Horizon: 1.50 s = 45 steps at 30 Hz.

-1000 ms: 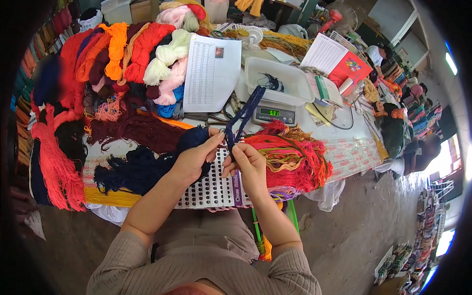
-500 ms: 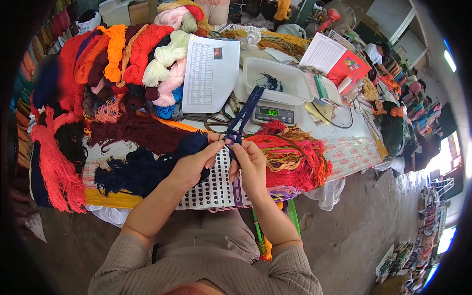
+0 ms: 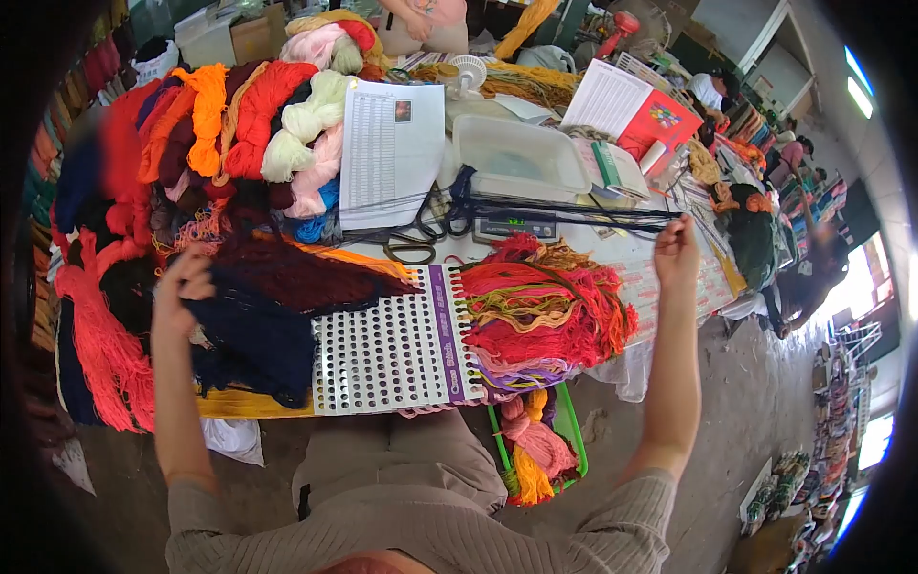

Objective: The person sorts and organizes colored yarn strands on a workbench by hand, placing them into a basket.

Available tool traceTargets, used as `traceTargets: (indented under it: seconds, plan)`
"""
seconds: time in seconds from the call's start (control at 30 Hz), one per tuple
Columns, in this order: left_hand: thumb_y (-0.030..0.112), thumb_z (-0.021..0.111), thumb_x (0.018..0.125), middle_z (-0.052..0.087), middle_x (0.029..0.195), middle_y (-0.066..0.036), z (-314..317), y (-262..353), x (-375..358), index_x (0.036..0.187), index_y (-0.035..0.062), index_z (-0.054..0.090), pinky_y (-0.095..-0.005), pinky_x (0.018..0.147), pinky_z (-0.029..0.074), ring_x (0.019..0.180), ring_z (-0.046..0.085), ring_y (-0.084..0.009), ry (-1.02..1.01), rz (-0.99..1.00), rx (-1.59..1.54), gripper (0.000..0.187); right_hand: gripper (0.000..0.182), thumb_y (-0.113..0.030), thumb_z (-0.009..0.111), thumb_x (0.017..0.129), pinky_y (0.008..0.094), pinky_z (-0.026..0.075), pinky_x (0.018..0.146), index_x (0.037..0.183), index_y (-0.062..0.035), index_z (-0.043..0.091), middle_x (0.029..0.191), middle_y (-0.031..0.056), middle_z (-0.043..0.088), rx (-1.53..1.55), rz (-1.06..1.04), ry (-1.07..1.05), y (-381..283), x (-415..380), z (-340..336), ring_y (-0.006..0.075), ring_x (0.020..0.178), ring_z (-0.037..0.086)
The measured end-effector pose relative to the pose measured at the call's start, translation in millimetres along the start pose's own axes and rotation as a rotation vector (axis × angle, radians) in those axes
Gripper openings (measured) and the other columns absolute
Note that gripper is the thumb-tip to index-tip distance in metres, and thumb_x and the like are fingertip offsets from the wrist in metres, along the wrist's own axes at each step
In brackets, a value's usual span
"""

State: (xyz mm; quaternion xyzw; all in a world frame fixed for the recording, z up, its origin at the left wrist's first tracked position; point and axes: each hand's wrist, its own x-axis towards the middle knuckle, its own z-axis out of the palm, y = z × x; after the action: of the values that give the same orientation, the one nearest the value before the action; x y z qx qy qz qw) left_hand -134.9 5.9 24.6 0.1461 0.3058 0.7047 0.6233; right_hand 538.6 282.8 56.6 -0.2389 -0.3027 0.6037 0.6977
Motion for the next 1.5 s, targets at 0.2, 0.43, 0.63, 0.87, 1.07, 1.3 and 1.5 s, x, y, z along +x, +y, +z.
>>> traceTargets:
  seconds: [0.2, 0.43, 0.63, 0.87, 1.07, 1.3, 1.5]
  plan:
    - [0.011, 0.050, 0.091, 0.035, 0.059, 0.004, -180, 162, -19, 0.095, 0.0059, 0.057, -0.0178, 0.044, 0.028, 0.045, 0.030, -0.0053, 0.263, 0.354, -0.138, 0.010, 0.023, -0.022, 0.055, 0.090, 0.0227, 0.054, 0.062, 0.099, -0.0008, 0.053, 0.076, 0.0066, 0.057, -0.205, -0.278, 0.273, -102, 60, -106, 0.0195, 0.081, 0.063]
    - [0.008, 0.051, 0.090, 0.034, 0.062, 0.004, -248, 222, -66, 0.108, 0.0022, 0.056, -0.0183, 0.049, 0.029, 0.048, 0.030, -0.0065, 0.362, 0.741, -0.158, 0.020, 0.021, -0.023, 0.055, 0.090, 0.0190, 0.048, 0.059, 0.098, -0.0032, 0.057, 0.073, -0.0012, 0.057, -0.751, -0.025, -0.036, -90, -10, 37, 0.0134, 0.076, 0.063]
    - [0.016, 0.049, 0.093, 0.032, 0.065, 0.006, -99, 111, -60, 0.116, 0.0036, 0.051, -0.0160, 0.046, 0.024, 0.047, 0.026, -0.0022, 0.157, 0.541, 0.084, 0.027, 0.025, -0.024, 0.046, 0.094, 0.0271, 0.046, 0.087, 0.097, -0.0007, 0.053, 0.098, 0.0082, 0.060, -0.747, -0.155, -0.541, -94, -20, 217, 0.0182, 0.100, 0.057]
    - [0.021, 0.051, 0.092, 0.035, 0.063, 0.006, -23, 28, -73, 0.110, 0.0045, 0.054, -0.0168, 0.043, 0.024, 0.045, 0.029, -0.0016, 0.218, 0.460, 0.200, 0.024, 0.037, -0.034, 0.038, 0.095, 0.0381, 0.043, 0.088, 0.109, -0.0006, 0.049, 0.115, 0.0121, 0.055, -0.868, -0.499, -0.634, -124, 58, 340, 0.0224, 0.107, 0.050]
    - [0.023, 0.051, 0.093, 0.035, 0.062, 0.006, -12, 19, -92, 0.107, 0.0040, 0.055, -0.0169, 0.043, 0.022, 0.044, 0.028, -0.0016, 0.255, 0.477, 0.234, 0.024, 0.036, -0.027, 0.034, 0.097, 0.0510, 0.034, 0.097, 0.116, 0.0014, 0.044, 0.122, 0.0150, 0.049, -0.858, -0.650, -0.681, -143, 58, 392, 0.0294, 0.117, 0.044]
    - [0.022, 0.049, 0.093, 0.036, 0.060, 0.006, 12, -7, -101, 0.102, 0.0038, 0.055, -0.0184, 0.044, 0.023, 0.042, 0.027, -0.0028, 0.283, 0.427, 0.329, 0.021, 0.025, -0.028, 0.043, 0.094, 0.0365, 0.041, 0.079, 0.105, -0.0069, 0.053, 0.101, 0.0056, 0.056, -0.873, -0.496, -0.589, -50, 83, 359, 0.0184, 0.090, 0.052]
    - [0.022, 0.047, 0.093, 0.040, 0.058, 0.004, 28, -33, -105, 0.099, 0.0029, 0.055, -0.0191, 0.043, 0.025, 0.040, 0.029, -0.0044, 0.158, 0.318, 0.362, 0.021, 0.028, -0.024, 0.056, 0.086, 0.0283, 0.045, 0.076, 0.107, -0.0060, 0.061, 0.097, 0.0018, 0.063, -1.151, -0.295, -0.600, 84, 127, 202, 0.0133, 0.083, 0.058]
